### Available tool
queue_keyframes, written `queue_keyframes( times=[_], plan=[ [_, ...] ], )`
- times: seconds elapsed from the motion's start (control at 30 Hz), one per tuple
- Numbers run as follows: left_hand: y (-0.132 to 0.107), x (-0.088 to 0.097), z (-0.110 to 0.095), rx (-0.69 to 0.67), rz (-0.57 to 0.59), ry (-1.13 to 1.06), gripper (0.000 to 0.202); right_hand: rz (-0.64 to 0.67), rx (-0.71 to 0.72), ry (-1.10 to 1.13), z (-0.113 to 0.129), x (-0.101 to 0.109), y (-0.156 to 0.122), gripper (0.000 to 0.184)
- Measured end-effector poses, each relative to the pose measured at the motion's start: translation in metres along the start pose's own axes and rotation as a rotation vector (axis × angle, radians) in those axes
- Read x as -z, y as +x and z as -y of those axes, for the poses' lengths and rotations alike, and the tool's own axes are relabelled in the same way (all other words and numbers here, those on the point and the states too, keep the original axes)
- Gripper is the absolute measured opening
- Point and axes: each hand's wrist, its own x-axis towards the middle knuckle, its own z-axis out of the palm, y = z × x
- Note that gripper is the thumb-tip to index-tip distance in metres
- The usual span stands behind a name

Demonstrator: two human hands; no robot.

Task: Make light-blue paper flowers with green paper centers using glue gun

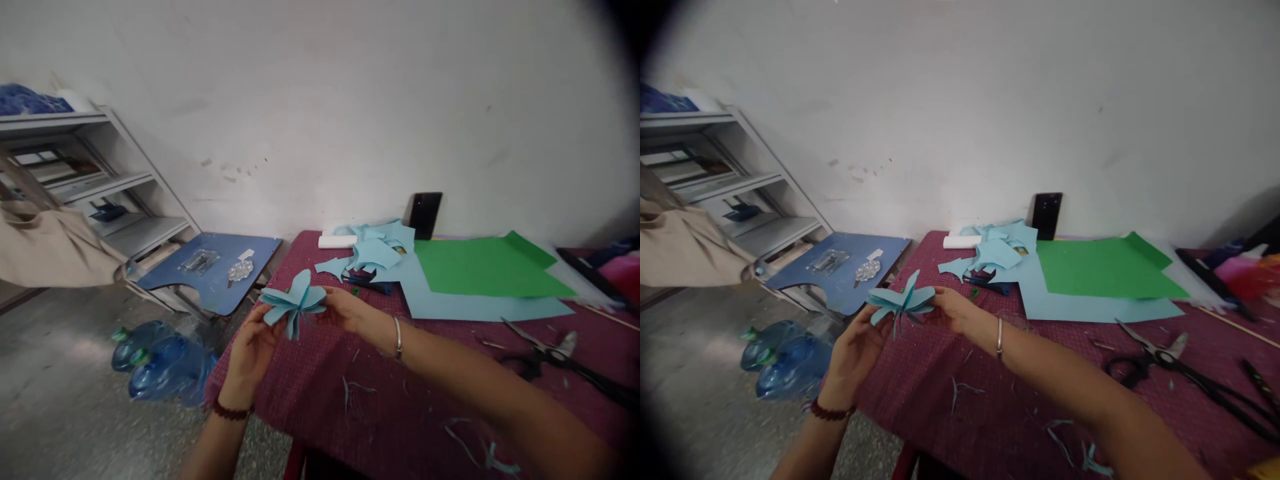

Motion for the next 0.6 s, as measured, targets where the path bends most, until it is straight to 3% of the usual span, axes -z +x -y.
queue_keyframes(
  times=[0.1, 0.2, 0.4, 0.5, 0.6],
  plan=[
    [-0.005, -0.011, 0.003, -0.117, 0.076, 0.14, 0.039, -0.028, 0.025, 0.053, -0.002, 0.001, -0.022, 0.019],
    [-0.009, -0.021, 0.012, -0.274, 0.069, 0.46, 0.027, -0.059, 0.062, 0.099, -0.005, 0.004, -0.049, 0.015],
    [-0.015, -0.057, 0.029, -0.885, 0.163, 1.178, 0.02, -0.195, 0.143, 0.161, -0.013, 0.023, -0.119, 0.027],
    [-0.018, -0.085, 0.043, -1.144, 0.167, 1.241, 0.012, -0.256, 0.187, 0.19, -0.019, 0.033, -0.152, 0.024],
    [-0.032, -0.109, 0.059, -1.133, 0.235, 1.059, 0.005, -0.271, 0.205, 0.212, -0.028, 0.039, -0.178, 0.021]
  ],
)
